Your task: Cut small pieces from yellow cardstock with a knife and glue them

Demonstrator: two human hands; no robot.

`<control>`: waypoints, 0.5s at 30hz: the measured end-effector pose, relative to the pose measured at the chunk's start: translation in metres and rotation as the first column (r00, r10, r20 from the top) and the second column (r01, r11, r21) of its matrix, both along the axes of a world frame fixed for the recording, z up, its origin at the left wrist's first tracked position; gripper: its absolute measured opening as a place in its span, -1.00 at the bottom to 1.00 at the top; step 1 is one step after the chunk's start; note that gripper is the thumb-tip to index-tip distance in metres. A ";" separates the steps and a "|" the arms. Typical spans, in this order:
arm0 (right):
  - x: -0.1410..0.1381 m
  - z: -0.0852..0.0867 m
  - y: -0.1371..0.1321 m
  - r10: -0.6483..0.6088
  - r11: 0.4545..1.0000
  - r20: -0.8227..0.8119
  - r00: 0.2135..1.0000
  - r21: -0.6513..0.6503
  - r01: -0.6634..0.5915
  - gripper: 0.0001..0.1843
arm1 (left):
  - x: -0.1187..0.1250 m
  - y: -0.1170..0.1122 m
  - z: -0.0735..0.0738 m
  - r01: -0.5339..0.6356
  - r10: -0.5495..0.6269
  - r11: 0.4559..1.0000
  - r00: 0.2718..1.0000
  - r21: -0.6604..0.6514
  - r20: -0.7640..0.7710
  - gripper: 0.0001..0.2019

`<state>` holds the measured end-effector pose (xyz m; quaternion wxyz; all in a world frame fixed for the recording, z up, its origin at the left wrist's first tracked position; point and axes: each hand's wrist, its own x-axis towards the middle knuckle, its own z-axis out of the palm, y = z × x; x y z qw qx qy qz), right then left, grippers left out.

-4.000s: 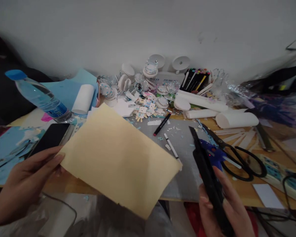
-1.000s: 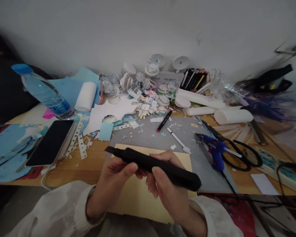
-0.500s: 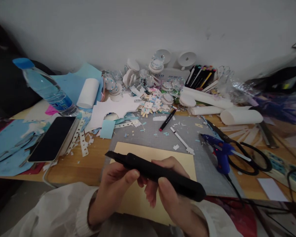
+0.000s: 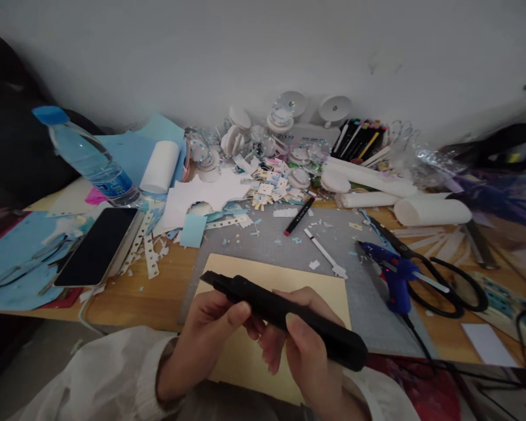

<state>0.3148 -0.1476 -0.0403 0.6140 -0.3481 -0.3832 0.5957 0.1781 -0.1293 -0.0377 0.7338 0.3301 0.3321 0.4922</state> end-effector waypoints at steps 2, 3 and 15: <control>0.000 -0.002 0.001 0.045 0.998 -0.011 0.999 -0.038 -0.046 -0.82 | -0.001 0.001 0.000 -0.002 0.002 1.000 1.000 -0.001 -0.015 -0.68; 0.000 -0.003 0.001 0.067 0.996 -0.019 0.998 -0.049 -0.068 -0.83 | -0.001 0.001 0.000 -0.012 0.012 1.000 1.000 0.000 -0.028 -0.67; 0.042 0.006 0.014 0.114 0.993 0.211 0.971 -0.010 -0.114 -0.67 | -0.021 0.004 -0.007 0.361 -0.123 0.894 0.768 0.266 -0.628 -0.64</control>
